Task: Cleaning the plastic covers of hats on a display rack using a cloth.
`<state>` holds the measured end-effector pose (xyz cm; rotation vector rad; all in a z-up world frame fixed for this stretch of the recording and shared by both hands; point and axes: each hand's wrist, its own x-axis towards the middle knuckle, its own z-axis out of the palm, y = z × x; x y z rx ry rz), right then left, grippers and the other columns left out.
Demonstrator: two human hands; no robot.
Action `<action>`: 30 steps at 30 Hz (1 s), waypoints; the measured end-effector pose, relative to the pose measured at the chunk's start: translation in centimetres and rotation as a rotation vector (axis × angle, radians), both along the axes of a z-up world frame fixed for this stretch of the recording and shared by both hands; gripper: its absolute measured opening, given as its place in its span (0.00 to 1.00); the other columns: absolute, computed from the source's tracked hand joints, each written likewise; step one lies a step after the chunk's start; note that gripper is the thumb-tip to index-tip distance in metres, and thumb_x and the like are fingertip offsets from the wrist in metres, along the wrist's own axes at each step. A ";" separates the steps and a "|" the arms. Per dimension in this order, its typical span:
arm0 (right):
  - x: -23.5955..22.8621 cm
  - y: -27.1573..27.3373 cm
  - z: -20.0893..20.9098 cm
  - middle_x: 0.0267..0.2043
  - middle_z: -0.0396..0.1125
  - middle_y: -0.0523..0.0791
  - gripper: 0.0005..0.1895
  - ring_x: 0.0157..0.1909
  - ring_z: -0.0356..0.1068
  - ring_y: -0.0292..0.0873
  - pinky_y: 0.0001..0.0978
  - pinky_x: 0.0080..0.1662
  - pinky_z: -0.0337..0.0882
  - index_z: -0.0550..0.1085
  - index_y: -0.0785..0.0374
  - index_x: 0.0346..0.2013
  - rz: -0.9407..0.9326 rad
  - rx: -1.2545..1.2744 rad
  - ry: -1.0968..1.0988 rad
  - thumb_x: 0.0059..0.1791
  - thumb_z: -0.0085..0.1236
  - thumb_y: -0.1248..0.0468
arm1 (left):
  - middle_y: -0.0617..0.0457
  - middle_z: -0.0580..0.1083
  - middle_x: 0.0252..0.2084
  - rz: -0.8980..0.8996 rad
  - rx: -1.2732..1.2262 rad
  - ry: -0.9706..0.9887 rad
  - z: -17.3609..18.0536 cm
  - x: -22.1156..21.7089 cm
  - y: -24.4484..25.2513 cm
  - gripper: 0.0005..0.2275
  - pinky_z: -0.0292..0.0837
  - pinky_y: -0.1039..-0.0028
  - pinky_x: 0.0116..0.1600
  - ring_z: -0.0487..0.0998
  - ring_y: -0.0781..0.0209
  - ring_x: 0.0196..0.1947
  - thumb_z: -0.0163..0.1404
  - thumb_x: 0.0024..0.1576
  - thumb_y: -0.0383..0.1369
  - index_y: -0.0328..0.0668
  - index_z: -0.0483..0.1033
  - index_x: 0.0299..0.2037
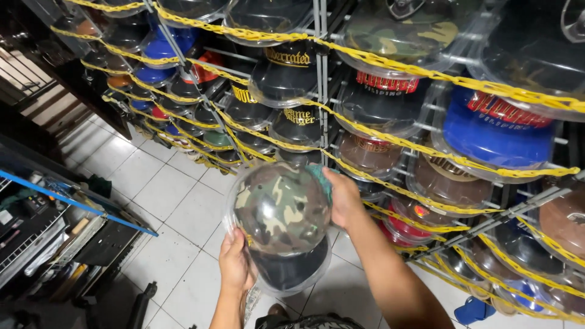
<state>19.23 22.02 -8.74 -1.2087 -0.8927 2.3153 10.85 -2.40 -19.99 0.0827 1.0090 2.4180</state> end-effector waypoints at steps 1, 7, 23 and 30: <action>0.1 -0.5 0.0 0.47 0.73 0.56 0.18 0.48 0.73 0.55 0.54 0.48 0.74 0.75 0.65 0.47 0.020 0.087 0.018 0.50 0.56 0.55 | 0.47 0.75 0.34 -0.001 -0.025 0.034 -0.8 -0.5 -0.5 0.06 0.77 0.63 0.44 0.77 0.54 0.31 0.45 0.66 0.30 0.36 0.73 0.44; -0.1 -3.2 0.5 0.49 0.68 0.44 0.31 0.52 0.65 0.42 0.34 0.54 0.63 0.72 0.56 0.64 0.419 1.106 0.009 0.53 0.39 0.45 | 0.46 0.75 0.41 0.013 -0.255 0.077 -1.6 -3.3 -1.7 0.15 0.73 0.65 0.54 0.76 0.54 0.41 0.50 0.62 0.33 0.35 0.72 0.56; -7.9 -14.5 -7.8 0.34 0.68 0.43 0.19 0.33 0.66 0.48 0.54 0.53 0.71 0.73 0.65 0.59 0.345 2.258 0.325 0.53 0.50 0.67 | 0.36 0.76 0.50 0.182 -0.014 -0.178 1.6 -14.2 -3.7 0.10 0.74 0.53 0.55 0.78 0.42 0.48 0.43 0.67 0.33 0.36 0.71 0.52; -10.8 -12.6 -12.8 0.60 0.71 0.51 0.29 0.65 0.67 0.47 0.39 0.68 0.58 0.74 0.63 0.58 -0.145 0.879 -0.358 0.55 0.38 0.46 | 0.37 0.77 0.49 0.007 0.159 -0.110 0.4 -22.5 -4.6 0.15 0.76 0.50 0.53 0.79 0.40 0.45 0.44 0.66 0.35 0.34 0.72 0.56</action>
